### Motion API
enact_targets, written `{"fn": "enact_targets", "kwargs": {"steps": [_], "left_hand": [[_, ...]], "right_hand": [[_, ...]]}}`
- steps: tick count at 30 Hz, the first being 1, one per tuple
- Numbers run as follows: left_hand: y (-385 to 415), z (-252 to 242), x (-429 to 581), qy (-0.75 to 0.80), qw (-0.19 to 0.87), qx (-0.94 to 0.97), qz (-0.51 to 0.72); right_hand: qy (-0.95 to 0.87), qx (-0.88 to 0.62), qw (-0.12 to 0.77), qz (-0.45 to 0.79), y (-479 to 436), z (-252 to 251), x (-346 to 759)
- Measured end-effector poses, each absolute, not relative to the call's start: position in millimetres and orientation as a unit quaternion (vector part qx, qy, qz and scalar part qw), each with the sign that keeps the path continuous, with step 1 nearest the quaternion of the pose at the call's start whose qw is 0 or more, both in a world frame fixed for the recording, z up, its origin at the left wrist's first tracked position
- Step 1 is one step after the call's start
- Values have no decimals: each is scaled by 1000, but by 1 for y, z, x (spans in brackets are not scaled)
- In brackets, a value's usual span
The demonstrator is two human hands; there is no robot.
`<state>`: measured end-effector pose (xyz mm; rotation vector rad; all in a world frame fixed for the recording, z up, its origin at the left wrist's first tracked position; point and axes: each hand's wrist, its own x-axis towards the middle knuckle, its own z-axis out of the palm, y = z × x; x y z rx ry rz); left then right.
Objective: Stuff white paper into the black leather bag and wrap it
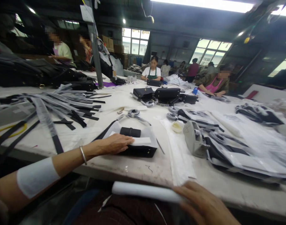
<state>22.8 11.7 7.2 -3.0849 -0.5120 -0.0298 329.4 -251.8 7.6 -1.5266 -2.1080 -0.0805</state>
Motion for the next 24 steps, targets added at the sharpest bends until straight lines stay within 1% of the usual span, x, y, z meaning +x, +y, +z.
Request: {"fn": "enact_targets", "kwargs": {"steps": [1, 2, 3, 5, 7, 9, 12, 15, 18, 21, 24], "left_hand": [[15, 11, 25, -156, 8, -988, -1], [19, 15, 28, -148, 9, -989, 7], [23, 18, 30, -142, 10, -990, 14], [28, 22, 34, -131, 13, -991, 25], [31, 23, 36, -129, 16, -991, 28], [28, 19, 36, -135, 20, -990, 22], [13, 3, 34, -161, 29, -987, -2], [-9, -28, 30, -219, 58, -972, -58], [-23, -61, 28, -270, 114, -942, -164], [-28, -79, 25, -262, 153, -925, -229], [-26, -83, 22, -237, 165, -923, -255]], "right_hand": [[-800, -554, 233, 6, -231, 4, 314], [-805, -547, 225, 32, -210, -1, 297], [-803, -543, 242, 36, -189, -7, 279], [-806, -520, 282, -20, -154, -22, 249], [-805, -495, 310, -105, -130, -38, 230], [-791, -484, 327, -180, -116, -53, 223], [-757, -491, 351, -252, -106, -70, 223], [-733, -510, 355, -277, -103, -80, 223], [-736, -521, 342, -264, -107, -81, 223], [-738, -517, 354, -250, -115, -72, 221], [-742, -504, 358, -259, -116, -60, 210]]}}
